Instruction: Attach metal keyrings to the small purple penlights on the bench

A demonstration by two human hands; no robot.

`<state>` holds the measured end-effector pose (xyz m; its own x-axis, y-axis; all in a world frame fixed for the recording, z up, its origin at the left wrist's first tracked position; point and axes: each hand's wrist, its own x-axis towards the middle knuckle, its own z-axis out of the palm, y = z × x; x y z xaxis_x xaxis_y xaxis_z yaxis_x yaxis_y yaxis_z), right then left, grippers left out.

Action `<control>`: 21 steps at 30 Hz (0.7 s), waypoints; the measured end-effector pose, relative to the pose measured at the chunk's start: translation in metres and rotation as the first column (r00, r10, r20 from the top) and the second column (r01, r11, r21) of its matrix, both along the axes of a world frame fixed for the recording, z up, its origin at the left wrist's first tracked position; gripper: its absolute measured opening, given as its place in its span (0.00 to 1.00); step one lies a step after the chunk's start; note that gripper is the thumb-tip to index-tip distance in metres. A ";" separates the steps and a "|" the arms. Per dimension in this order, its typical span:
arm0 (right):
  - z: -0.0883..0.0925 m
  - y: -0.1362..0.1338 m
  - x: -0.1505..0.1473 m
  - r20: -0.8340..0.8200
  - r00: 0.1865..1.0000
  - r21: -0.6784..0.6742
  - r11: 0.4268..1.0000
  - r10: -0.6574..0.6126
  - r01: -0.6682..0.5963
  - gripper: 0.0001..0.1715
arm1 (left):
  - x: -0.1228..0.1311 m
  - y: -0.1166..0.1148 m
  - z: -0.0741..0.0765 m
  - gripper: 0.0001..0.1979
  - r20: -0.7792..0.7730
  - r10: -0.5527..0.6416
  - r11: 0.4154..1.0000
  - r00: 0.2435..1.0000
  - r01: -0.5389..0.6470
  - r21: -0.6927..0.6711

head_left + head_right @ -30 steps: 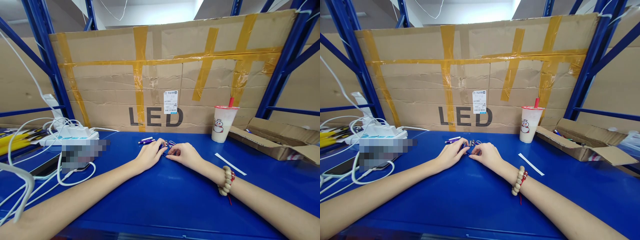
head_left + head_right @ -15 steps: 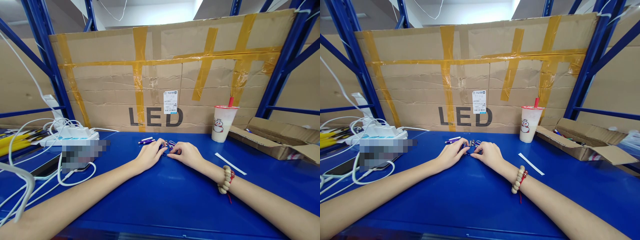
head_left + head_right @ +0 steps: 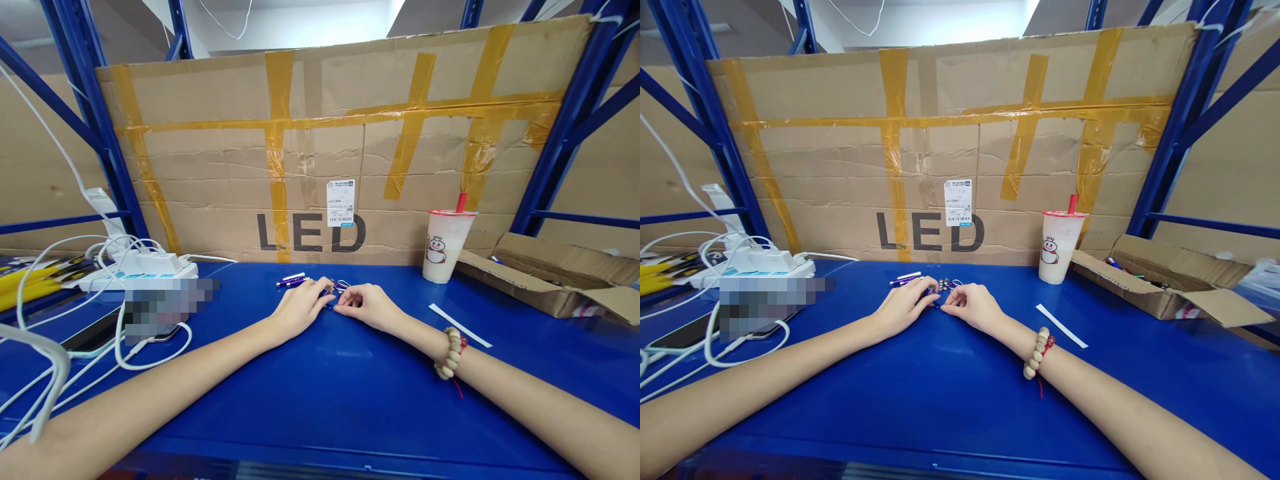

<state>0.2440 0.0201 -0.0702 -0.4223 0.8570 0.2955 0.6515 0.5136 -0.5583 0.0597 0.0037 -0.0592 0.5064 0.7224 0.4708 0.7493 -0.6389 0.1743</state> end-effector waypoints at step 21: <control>-0.001 0.000 -0.001 -0.025 0.999 0.002 0.999 -0.038 0.038 0.11 | 0.001 0.000 0.001 0.10 -0.006 -0.003 1.000 1.000 0.002 -0.018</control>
<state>0.2434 0.0205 -0.0715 -0.3823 0.8713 0.3078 0.6564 0.4905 -0.5733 0.0608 0.0041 -0.0579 0.5109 0.7296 0.4546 0.7488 -0.6375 0.1815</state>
